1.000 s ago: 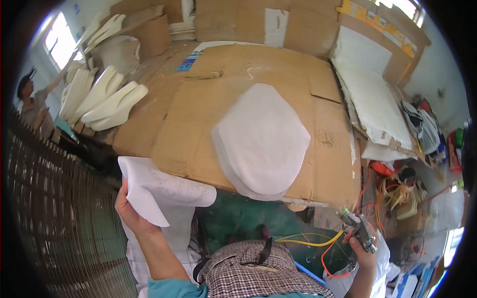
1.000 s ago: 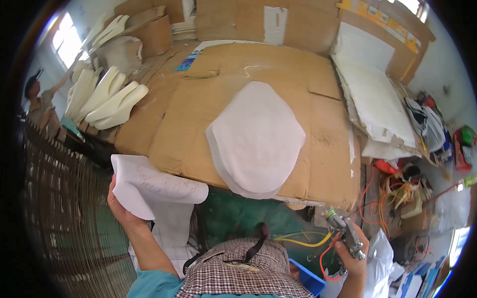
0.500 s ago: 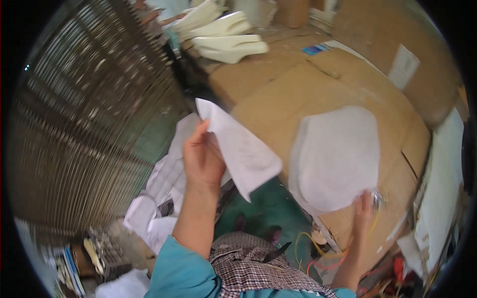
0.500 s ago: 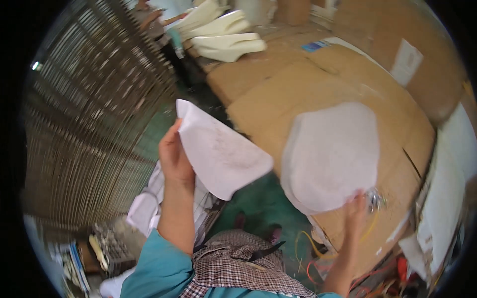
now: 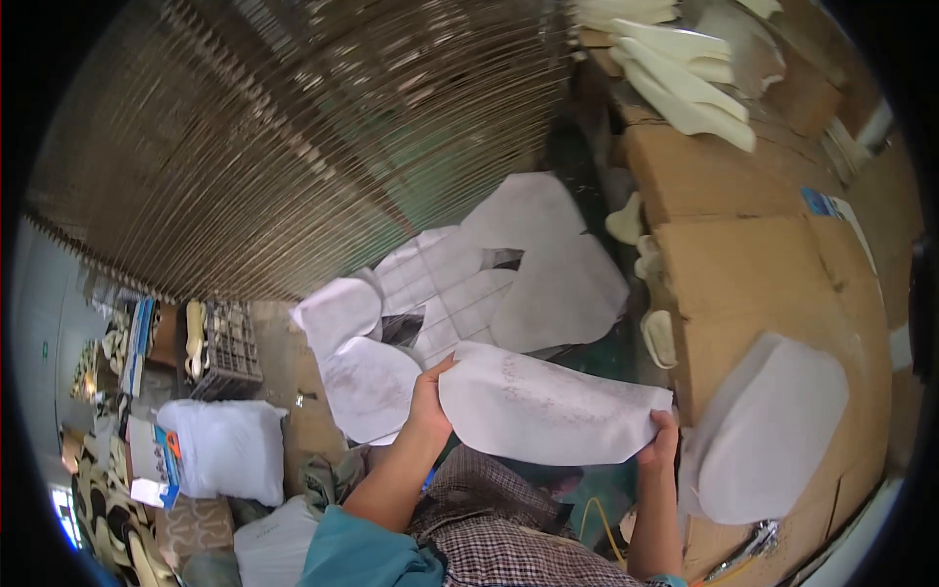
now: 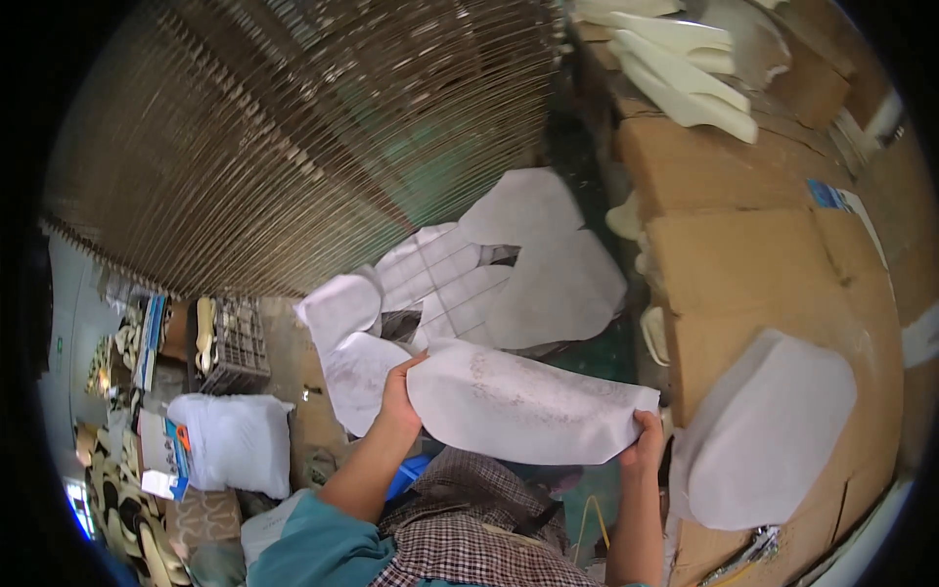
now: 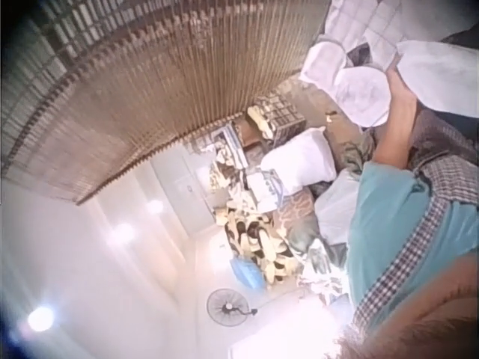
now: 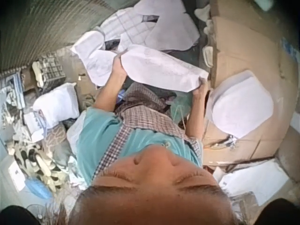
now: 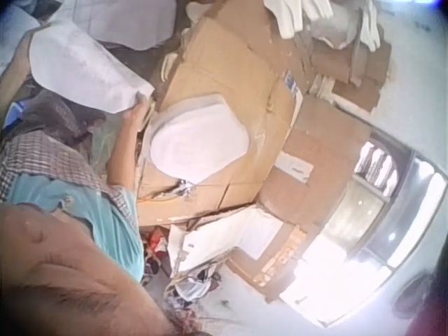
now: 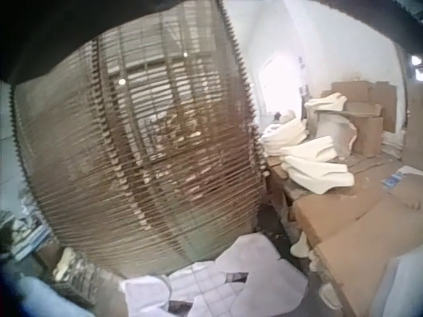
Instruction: Apply adhesive spray to foam padding components and organize them.
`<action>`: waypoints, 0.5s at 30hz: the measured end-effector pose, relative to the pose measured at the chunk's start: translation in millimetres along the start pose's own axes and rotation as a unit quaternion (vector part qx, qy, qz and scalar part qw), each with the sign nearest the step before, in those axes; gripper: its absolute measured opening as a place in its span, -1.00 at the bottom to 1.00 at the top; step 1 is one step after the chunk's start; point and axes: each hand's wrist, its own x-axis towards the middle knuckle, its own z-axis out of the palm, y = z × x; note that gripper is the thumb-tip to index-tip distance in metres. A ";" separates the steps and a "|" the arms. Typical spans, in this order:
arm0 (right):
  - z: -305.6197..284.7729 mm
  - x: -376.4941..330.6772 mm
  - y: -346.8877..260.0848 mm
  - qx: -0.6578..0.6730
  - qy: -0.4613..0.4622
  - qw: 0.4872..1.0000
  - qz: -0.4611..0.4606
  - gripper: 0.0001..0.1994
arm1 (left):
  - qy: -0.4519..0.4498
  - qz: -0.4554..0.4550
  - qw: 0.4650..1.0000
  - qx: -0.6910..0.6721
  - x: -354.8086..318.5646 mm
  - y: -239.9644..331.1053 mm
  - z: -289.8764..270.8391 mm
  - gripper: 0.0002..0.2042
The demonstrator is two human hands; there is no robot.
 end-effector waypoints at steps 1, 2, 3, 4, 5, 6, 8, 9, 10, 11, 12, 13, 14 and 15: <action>15.4 9.5 10.1 -0.009 0.003 1.000 0.008 -0.52 | 0.032 0.011 0.999 -0.002 21.6 8.3 -29.6 -0.70; 39.1 19.0 24.1 -0.064 0.012 0.998 0.005 -0.54 | 0.063 0.022 0.998 -0.002 43.7 21.2 -57.8 -0.70; 64.8 32.8 41.4 -0.117 0.019 0.993 0.002 -0.56 | 0.069 0.025 0.997 -0.006 64.8 40.2 -85.5 -0.70; 87.2 49.2 59.0 -0.112 0.008 0.992 0.049 -0.56 | 0.062 0.028 0.998 -0.003 85.1 61.1 -114.2 -0.71; 73.4 92.9 74.5 -0.100 -0.007 0.989 0.106 -0.51 | 0.047 0.021 0.999 0.002 110.4 78.4 -136.8 -0.71; 101.9 111.6 104.4 -0.126 -0.052 0.988 0.073 -0.50 | 0.049 0.041 0.998 0.002 127.4 107.0 -167.9 -0.71; 158.8 144.3 145.8 -0.158 -0.083 0.983 0.032 -0.49 | 0.056 0.052 0.997 0.023 165.0 155.6 -194.3 -0.71; 180.5 162.6 161.0 -0.162 -0.079 0.983 0.031 -0.49 | 0.057 0.068 0.995 0.048 185.2 180.8 -200.5 -0.71; 200.8 180.7 177.8 -0.161 -0.089 0.983 0.019 -0.51 | 0.075 0.096 0.991 0.052 203.1 206.7 -203.7 -0.71; 220.9 197.0 195.4 -0.160 -0.099 0.982 0.008 -0.53 | 0.093 0.123 0.986 0.057 219.4 234.9 -206.4 -0.70; 243.8 207.6 213.6 -0.177 -0.099 0.979 0.001 -0.54 | 0.066 0.125 0.989 0.044 233.0 265.7 -216.3 -0.70; 263.0 218.5 234.8 -0.190 -0.098 0.977 0.003 -0.55 | 0.047 0.129 0.990 0.034 238.9 296.4 -232.4 -0.69; 283.4 226.1 256.2 -0.211 -0.091 0.973 0.031 -0.55 | 0.009 0.195 0.958 0.211 235.2 333.2 -257.8 -0.66; 299.4 231.1 280.3 -0.229 -0.086 0.968 0.062 -0.55 | -0.027 0.253 0.888 0.383 229.6 365.0 -280.0 -0.62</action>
